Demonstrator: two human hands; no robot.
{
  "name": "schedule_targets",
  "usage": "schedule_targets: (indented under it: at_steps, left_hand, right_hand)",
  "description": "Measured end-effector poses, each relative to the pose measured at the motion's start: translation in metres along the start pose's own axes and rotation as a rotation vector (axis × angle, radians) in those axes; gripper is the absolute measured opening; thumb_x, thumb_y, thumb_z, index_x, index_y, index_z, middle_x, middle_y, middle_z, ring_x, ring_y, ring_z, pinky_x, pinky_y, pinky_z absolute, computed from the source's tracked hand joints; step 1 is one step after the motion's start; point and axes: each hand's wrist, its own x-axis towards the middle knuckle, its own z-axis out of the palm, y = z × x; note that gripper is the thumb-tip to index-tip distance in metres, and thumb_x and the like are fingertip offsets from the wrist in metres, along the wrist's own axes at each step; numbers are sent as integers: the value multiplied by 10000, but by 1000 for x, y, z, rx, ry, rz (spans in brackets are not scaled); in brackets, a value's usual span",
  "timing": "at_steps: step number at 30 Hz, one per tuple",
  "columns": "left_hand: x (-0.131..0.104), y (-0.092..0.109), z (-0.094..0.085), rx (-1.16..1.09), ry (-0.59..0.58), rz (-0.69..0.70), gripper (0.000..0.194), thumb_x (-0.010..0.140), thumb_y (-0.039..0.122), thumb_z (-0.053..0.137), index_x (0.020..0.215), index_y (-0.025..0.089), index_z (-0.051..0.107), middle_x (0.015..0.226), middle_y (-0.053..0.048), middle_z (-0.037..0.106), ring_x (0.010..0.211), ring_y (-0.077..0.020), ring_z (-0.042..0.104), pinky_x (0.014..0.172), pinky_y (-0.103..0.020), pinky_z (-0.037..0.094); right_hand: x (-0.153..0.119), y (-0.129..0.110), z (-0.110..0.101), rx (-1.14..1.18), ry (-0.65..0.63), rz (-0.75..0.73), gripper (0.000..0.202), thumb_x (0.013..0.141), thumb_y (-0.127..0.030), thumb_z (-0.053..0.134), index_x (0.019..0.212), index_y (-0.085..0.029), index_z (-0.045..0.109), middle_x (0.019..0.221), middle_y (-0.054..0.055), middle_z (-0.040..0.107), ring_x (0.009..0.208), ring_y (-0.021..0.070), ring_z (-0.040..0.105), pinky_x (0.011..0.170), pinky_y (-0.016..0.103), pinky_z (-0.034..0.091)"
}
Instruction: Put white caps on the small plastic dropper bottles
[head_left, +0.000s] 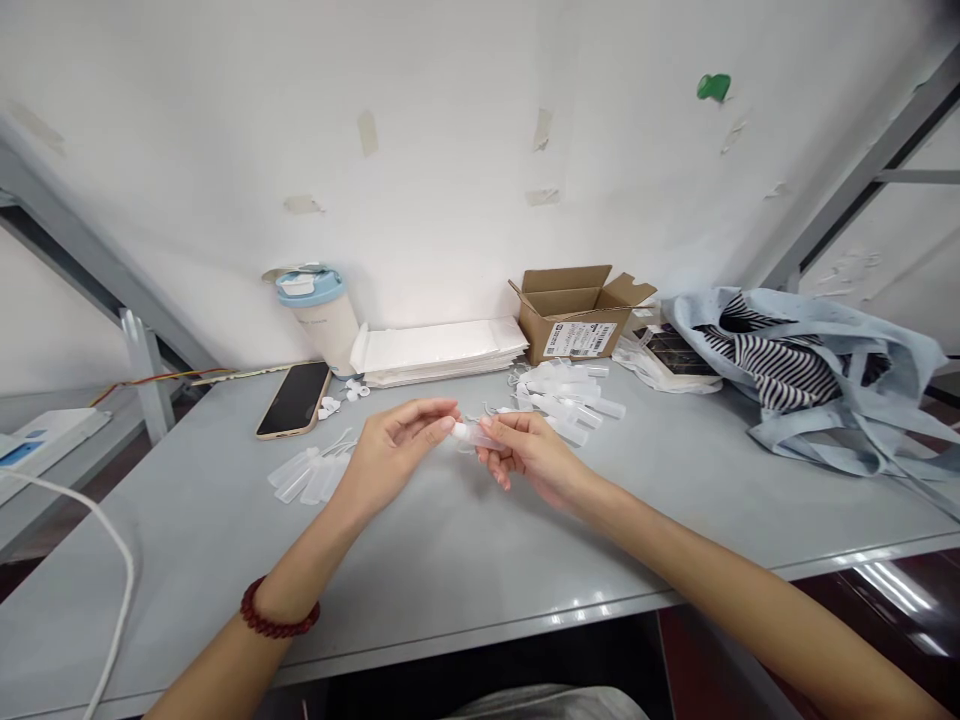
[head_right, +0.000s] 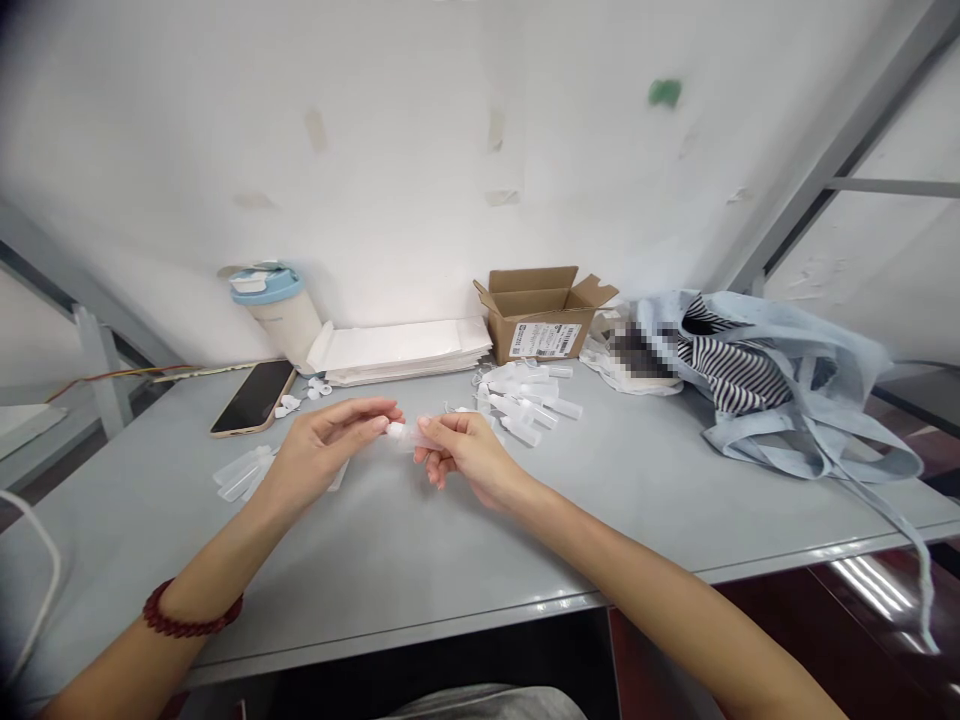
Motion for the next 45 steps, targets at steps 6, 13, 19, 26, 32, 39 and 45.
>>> schedule_targets:
  at_steps: [6,13,19,26,32,39,45]
  left_hand:
    - [-2,2,5,303,-16,-32,383,816,504,504,659,180,636,660,-14,646,631,-161,579,569,-243,443]
    - [-4,5,5,297,-153,61,283,833,430,509,827,196,667,835,-25,688,792,-185,602,705,-253,444]
    - [-1,4,3,103,-277,-66,315,829,443,513,958,190,650,951,-46,690,914,-202,614,799,-274,458]
    - [-5,6,5,232,-146,8,292,806,423,550,708,166,649,691,-16,631,676,-154,550,636,-252,420]
    - [-4,4,5,327,-20,-72,417,813,509,500,647,153,640,590,-5,573,571,-131,492,520,-225,359]
    - [0,-3,6,200,-178,-141,491,831,554,437,605,149,597,524,16,485,535,-117,466,528,-220,361]
    - [0,-4,6,66,-267,-218,401,818,494,484,649,150,602,557,21,489,554,-121,475,573,-236,391]
  right_hand:
    - [0,3,0,-1,-3,-5,398,800,-483,575,616,-130,582,541,-17,538,411,59,468,397,187,390]
    - [0,4,-1,23,14,57,412,795,-490,574,585,-136,543,522,-43,478,367,42,403,344,181,332]
    - [0,1,-1,38,45,2,422,811,-485,559,579,-133,543,519,-32,489,390,44,406,380,183,342]
    - [2,1,-2,-67,154,-62,424,801,-510,556,580,-150,524,502,-32,483,407,63,419,416,206,360]
    - [2,1,-1,-78,112,-58,425,815,-505,533,577,-155,503,497,-45,448,399,58,400,399,201,343]
    - [0,0,4,-254,115,-122,430,824,-498,506,555,-167,452,489,-55,416,395,53,358,400,208,304]
    - [1,2,1,-415,114,-156,391,855,-477,457,601,-183,415,488,-67,375,424,58,325,425,212,272]
